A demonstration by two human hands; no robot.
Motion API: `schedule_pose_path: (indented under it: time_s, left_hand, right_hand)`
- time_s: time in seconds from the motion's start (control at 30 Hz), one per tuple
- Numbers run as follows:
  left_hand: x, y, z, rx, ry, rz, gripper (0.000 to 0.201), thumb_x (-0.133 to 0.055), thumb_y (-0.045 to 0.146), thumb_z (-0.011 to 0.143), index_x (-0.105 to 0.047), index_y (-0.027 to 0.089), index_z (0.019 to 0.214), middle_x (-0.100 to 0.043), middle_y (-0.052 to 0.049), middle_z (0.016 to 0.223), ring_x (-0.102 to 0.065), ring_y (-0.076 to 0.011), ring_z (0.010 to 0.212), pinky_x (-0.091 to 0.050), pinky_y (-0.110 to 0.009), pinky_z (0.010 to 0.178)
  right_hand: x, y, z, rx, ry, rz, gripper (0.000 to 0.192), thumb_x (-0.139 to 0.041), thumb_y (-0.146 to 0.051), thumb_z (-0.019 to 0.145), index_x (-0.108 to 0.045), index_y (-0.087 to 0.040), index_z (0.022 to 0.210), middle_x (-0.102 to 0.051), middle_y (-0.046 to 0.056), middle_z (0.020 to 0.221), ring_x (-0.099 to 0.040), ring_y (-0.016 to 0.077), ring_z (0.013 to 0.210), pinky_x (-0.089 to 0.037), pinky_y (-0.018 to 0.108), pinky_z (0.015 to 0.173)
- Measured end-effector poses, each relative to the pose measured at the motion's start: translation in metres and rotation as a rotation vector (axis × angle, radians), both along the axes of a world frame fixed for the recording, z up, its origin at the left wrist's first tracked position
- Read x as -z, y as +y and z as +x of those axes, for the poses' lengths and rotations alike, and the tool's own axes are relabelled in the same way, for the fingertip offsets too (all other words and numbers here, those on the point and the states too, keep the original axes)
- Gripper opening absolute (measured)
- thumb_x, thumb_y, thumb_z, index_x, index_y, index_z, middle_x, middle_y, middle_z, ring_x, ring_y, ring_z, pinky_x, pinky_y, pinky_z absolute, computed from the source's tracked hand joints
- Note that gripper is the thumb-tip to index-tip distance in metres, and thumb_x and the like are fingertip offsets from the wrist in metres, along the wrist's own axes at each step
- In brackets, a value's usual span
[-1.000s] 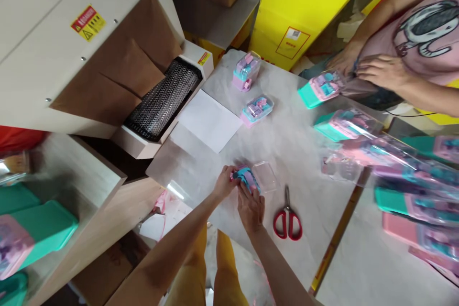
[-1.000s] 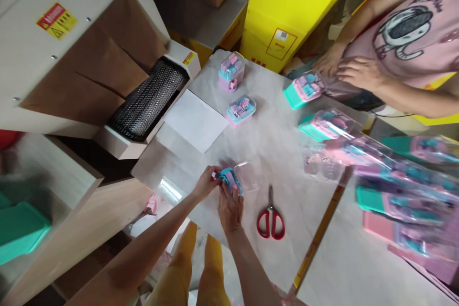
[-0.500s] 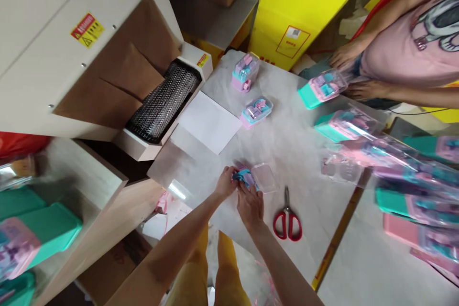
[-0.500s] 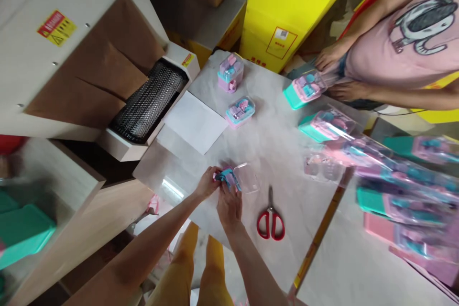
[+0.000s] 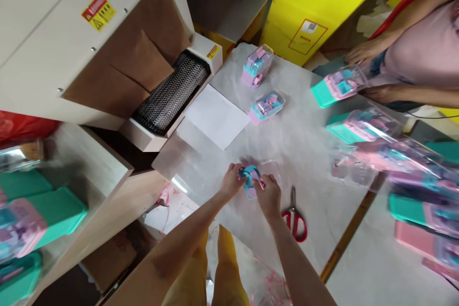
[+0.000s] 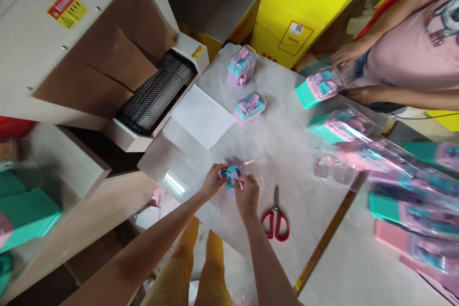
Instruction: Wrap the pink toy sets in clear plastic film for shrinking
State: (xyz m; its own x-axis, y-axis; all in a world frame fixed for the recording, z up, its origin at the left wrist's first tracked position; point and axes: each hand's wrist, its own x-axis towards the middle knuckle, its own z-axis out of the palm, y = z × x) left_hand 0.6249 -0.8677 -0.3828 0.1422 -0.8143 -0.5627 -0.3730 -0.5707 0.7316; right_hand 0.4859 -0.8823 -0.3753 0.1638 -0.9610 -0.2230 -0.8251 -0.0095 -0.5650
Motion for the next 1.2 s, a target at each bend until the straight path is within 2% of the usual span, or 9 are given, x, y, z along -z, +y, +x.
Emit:
schedule_pose_path:
  time_s: [0.07, 0.23, 0.37, 0.63, 0.87, 0.97, 1.07, 1.13, 1.2]
  left_hand:
    - [-0.002, 0.000, 0.002, -0.010, 0.007, 0.009, 0.040, -0.055, 0.004, 0.067, -0.057, 0.018, 0.105, -0.052, -0.004, 0.099, -0.055, -0.0123, 0.075, -0.048, -0.024, 0.071]
    - [-0.018, -0.004, -0.002, -0.084, -0.011, -0.017, 0.034, -0.054, 0.012, 0.075, -0.059, 0.020, 0.107, -0.054, -0.004, 0.105, -0.056, -0.0125, 0.079, -0.047, -0.026, 0.075]
    - [-0.026, -0.015, -0.009, 0.008, -0.120, -0.047, 0.023, -0.063, 0.032, 0.077, -0.066, 0.024, 0.098, -0.060, -0.004, 0.104, -0.054, -0.0216, 0.098, -0.043, -0.036, 0.086]
    - [-0.005, -0.026, -0.002, -0.054, 0.018, 0.054, 0.021, -0.076, 0.032, 0.065, -0.069, 0.020, 0.079, -0.062, -0.002, 0.092, -0.056, -0.0172, 0.088, -0.044, -0.028, 0.080]
    - [-0.008, -0.028, 0.001, -0.055, 0.009, 0.019, 0.021, -0.077, 0.033, 0.060, -0.067, 0.017, 0.071, -0.059, -0.001, 0.079, -0.056, -0.0157, 0.078, -0.044, -0.027, 0.074]
    - [-0.011, -0.021, 0.003, -0.132, 0.066, -0.024, 0.025, -0.076, 0.034, 0.061, -0.067, 0.019, 0.079, -0.059, -0.002, 0.085, -0.055, -0.0171, 0.084, -0.043, -0.029, 0.079]
    - [-0.015, -0.008, 0.003, -0.339, 0.169, -0.010, 0.027, -0.060, 0.039, 0.076, -0.064, 0.018, 0.093, -0.059, -0.005, 0.096, -0.055, -0.0153, 0.081, -0.046, -0.028, 0.075]
    - [-0.017, 0.001, 0.002, -0.405, 0.190, 0.038, 0.033, -0.046, 0.042, 0.084, -0.063, 0.016, 0.095, -0.059, -0.007, 0.097, -0.056, -0.0146, 0.077, -0.047, -0.027, 0.070]
    - [-0.019, 0.009, -0.002, -0.411, 0.231, 0.081, 0.042, -0.036, 0.046, 0.087, -0.063, 0.015, 0.095, -0.061, -0.008, 0.094, -0.058, -0.0153, 0.076, -0.048, -0.028, 0.068]
  right_hand:
    - [0.000, -0.004, 0.004, 0.026, 0.037, 0.075, 0.027, -0.055, -0.035, 0.080, -0.056, -0.016, 0.061, -0.052, 0.001, 0.066, -0.045, 0.0120, 0.057, -0.034, 0.025, 0.059]
    - [-0.016, -0.016, 0.006, -0.118, 0.228, 0.218, 0.021, -0.053, -0.025, 0.083, -0.064, -0.015, 0.068, -0.058, 0.003, 0.072, -0.050, 0.0118, 0.065, -0.031, 0.025, 0.063]
    - [-0.026, -0.018, 0.011, -0.100, 0.304, 0.236, 0.024, -0.047, -0.021, 0.087, -0.067, -0.015, 0.074, -0.063, 0.006, 0.080, -0.053, 0.0159, 0.076, -0.028, 0.028, 0.064]
    - [-0.029, -0.013, 0.029, -0.007, 0.385, 0.265, 0.030, -0.041, -0.022, 0.089, -0.068, -0.016, 0.079, -0.064, 0.010, 0.091, -0.054, 0.0225, 0.089, -0.031, 0.032, 0.069]
    - [-0.031, -0.005, 0.016, -0.009, 0.190, 0.115, 0.028, -0.044, -0.032, 0.087, -0.065, -0.014, 0.092, -0.063, 0.012, 0.095, -0.053, 0.0239, 0.094, -0.039, 0.036, 0.082]
    - [-0.019, -0.007, -0.013, 0.292, -0.050, -0.051, 0.052, -0.049, -0.048, 0.079, -0.052, -0.014, 0.117, -0.053, 0.016, 0.120, -0.045, 0.0286, 0.112, -0.034, 0.044, 0.094]
    - [-0.005, -0.015, -0.039, 0.655, -0.287, 0.238, 0.072, -0.051, -0.064, 0.068, -0.047, -0.014, 0.120, -0.050, 0.019, 0.123, -0.049, 0.0313, 0.111, -0.041, 0.046, 0.087]
    - [-0.001, -0.018, -0.045, 0.698, -0.435, 0.467, 0.069, -0.048, -0.068, 0.066, -0.053, -0.015, 0.109, -0.059, 0.016, 0.108, -0.058, 0.0290, 0.098, -0.048, 0.042, 0.075]
    - [-0.006, -0.014, -0.040, 0.691, -0.486, 0.435, 0.063, -0.047, -0.067, 0.068, -0.055, -0.015, 0.104, -0.062, 0.013, 0.098, -0.061, 0.0256, 0.090, -0.050, 0.038, 0.069]
